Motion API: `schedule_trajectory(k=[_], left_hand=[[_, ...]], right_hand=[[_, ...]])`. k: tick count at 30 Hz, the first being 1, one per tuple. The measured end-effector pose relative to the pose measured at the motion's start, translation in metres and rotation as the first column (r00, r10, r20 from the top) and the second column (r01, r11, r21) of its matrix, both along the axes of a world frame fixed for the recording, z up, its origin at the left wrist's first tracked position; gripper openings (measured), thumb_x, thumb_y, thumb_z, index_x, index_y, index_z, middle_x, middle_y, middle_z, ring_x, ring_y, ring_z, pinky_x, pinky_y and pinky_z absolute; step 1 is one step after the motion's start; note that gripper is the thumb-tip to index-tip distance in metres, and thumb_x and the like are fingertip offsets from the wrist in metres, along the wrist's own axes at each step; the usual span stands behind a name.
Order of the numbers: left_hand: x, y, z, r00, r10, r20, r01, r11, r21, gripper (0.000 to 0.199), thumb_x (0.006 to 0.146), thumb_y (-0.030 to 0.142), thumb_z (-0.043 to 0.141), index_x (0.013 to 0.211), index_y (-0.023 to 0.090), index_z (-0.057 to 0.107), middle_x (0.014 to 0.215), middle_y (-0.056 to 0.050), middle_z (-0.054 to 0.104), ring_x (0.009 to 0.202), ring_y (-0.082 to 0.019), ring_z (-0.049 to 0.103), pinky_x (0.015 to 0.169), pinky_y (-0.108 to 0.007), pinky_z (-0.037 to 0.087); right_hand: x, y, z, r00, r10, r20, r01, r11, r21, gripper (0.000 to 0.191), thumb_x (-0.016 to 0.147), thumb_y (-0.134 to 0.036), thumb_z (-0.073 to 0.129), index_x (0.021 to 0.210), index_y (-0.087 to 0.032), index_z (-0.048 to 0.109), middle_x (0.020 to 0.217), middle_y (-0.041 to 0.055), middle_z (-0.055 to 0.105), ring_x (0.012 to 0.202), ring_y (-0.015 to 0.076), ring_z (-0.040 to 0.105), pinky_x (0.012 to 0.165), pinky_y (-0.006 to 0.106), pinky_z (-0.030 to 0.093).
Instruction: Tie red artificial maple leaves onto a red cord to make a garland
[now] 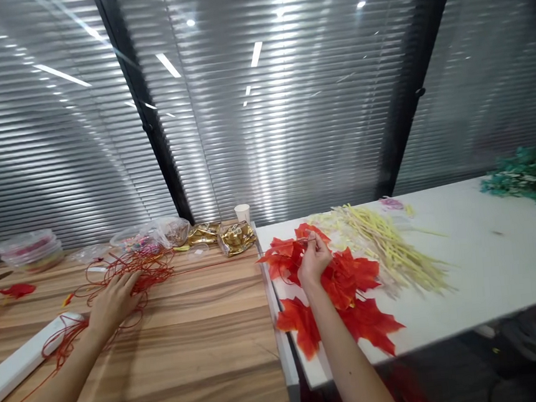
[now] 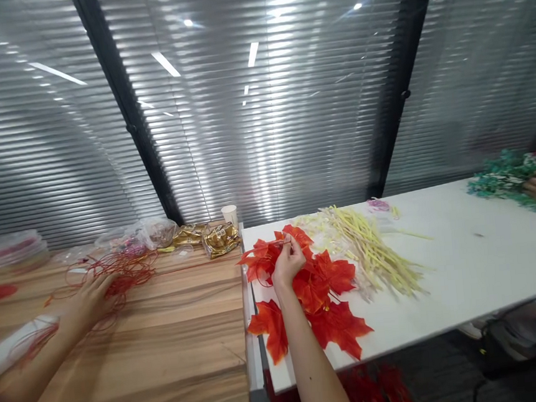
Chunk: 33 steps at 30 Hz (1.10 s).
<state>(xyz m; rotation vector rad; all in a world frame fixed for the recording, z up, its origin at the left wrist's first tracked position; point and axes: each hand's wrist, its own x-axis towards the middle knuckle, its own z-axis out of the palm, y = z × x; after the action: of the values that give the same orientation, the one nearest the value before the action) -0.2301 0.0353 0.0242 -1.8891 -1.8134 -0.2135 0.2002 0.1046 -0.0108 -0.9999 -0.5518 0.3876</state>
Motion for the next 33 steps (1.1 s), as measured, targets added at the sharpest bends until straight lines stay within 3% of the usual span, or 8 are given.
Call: schedule_trajectory(k=[4, 8, 12, 17, 21, 25, 29, 33], left_hand=[[0.013, 0.003, 0.004, 0.996, 0.041, 0.083, -0.033, 0.994, -0.104, 0.055, 0.082, 0.045, 0.036, 0.122, 0.008, 0.042, 0.115, -0.015, 0.055, 0.106, -0.028, 0.049, 0.086, -0.039, 0.04], [0.027, 0.001, 0.013, 0.987, -0.121, 0.103, 0.129, 0.989, -0.072, 0.058, 0.082, 0.045, 0.039, 0.129, 0.012, 0.035, 0.125, -0.013, 0.049, 0.114, -0.023, 0.044, 0.094, -0.033, 0.037], [0.032, -0.018, 0.019, 0.96, -0.267, -0.082, 0.266, 0.964, -0.024, 0.049, 0.085, 0.038, 0.038, 0.127, 0.013, 0.041, 0.124, -0.012, 0.05, 0.114, -0.024, 0.045, 0.095, -0.036, 0.035], [0.005, -0.065, 0.006, 0.889, -0.351, -0.294, 0.328, 0.936, -0.125, 0.036, 0.085, 0.024, 0.038, 0.119, 0.022, 0.051, 0.124, -0.007, 0.053, 0.116, -0.023, 0.045, 0.1, -0.041, 0.028], [-0.03, -0.114, -0.001, 0.927, -0.241, -0.289, 0.227, 0.97, -0.082, 0.033, 0.086, 0.025, 0.038, 0.113, 0.021, 0.056, 0.12, -0.008, 0.056, 0.112, -0.021, 0.048, 0.099, -0.039, 0.03], [-0.068, -0.15, 0.001, 0.979, -0.027, -0.202, 0.029, 1.0, 0.008, 0.032, 0.086, 0.028, 0.036, 0.107, 0.017, 0.057, 0.112, -0.009, 0.06, 0.103, -0.02, 0.052, 0.095, -0.036, 0.034], [-0.1, -0.163, -0.001, 0.979, 0.2, -0.02, -0.198, 0.976, 0.096, 0.035, 0.086, 0.033, 0.033, 0.099, 0.012, 0.058, 0.105, -0.012, 0.06, 0.094, -0.022, 0.054, 0.085, -0.034, 0.04], [-0.116, -0.161, -0.019, 0.961, 0.262, 0.085, -0.266, 0.963, 0.041, 0.039, 0.083, 0.038, 0.033, 0.1, 0.011, 0.056, 0.104, -0.013, 0.059, 0.095, -0.024, 0.054, 0.085, -0.035, 0.041]], right_hand=[[-0.003, -0.004, 0.004, 0.975, 0.088, 0.201, -0.104, 0.992, 0.069, 0.039, 0.08, -0.041, 0.047, 0.098, -0.011, 0.065, 0.092, 0.0117, 0.065, 0.086, 0.02, 0.059, 0.078, 0.034, 0.047], [-0.007, -0.006, 0.005, 0.944, 0.178, 0.277, -0.208, 0.974, 0.086, 0.037, 0.081, -0.039, 0.047, 0.102, -0.014, 0.064, 0.096, 0.0105, 0.064, 0.086, 0.0182, 0.059, 0.079, 0.033, 0.046], [-0.011, -0.01, 0.007, 0.933, 0.284, 0.223, -0.308, 0.948, 0.081, 0.035, 0.077, -0.037, 0.054, 0.1, -0.014, 0.065, 0.093, 0.0103, 0.066, 0.084, 0.0184, 0.061, 0.079, 0.033, 0.048], [-0.02, -0.018, 0.01, 0.913, 0.398, 0.09, -0.406, 0.909, 0.094, 0.036, 0.068, -0.036, 0.064, 0.095, -0.012, 0.066, 0.088, 0.0106, 0.069, 0.079, 0.0204, 0.064, 0.079, 0.037, 0.049], [-0.029, -0.026, 0.012, 0.856, 0.507, 0.098, -0.516, 0.848, 0.123, 0.033, 0.068, -0.036, 0.066, 0.092, -0.013, 0.065, 0.085, 0.0096, 0.069, 0.078, 0.0201, 0.064, 0.079, 0.038, 0.049], [-0.035, -0.033, 0.012, 0.776, 0.609, 0.167, -0.628, 0.772, 0.1, 0.028, 0.072, -0.036, 0.063, 0.091, -0.016, 0.064, 0.087, 0.0083, 0.068, 0.08, 0.0187, 0.064, 0.079, 0.037, 0.048], [-0.04, -0.034, 0.008, 0.705, 0.68, 0.202, -0.701, 0.711, 0.058, 0.028, 0.074, -0.037, 0.06, 0.094, -0.018, 0.063, 0.09, 0.0079, 0.067, 0.077, 0.0175, 0.063, 0.071, 0.033, 0.05], [-0.043, -0.033, 0.003, 0.656, 0.723, 0.216, -0.743, 0.67, 0.011, 0.031, 0.075, -0.038, 0.06, 0.097, -0.018, 0.062, 0.093, 0.0087, 0.066, 0.07, 0.0161, 0.062, 0.061, 0.029, 0.049]])
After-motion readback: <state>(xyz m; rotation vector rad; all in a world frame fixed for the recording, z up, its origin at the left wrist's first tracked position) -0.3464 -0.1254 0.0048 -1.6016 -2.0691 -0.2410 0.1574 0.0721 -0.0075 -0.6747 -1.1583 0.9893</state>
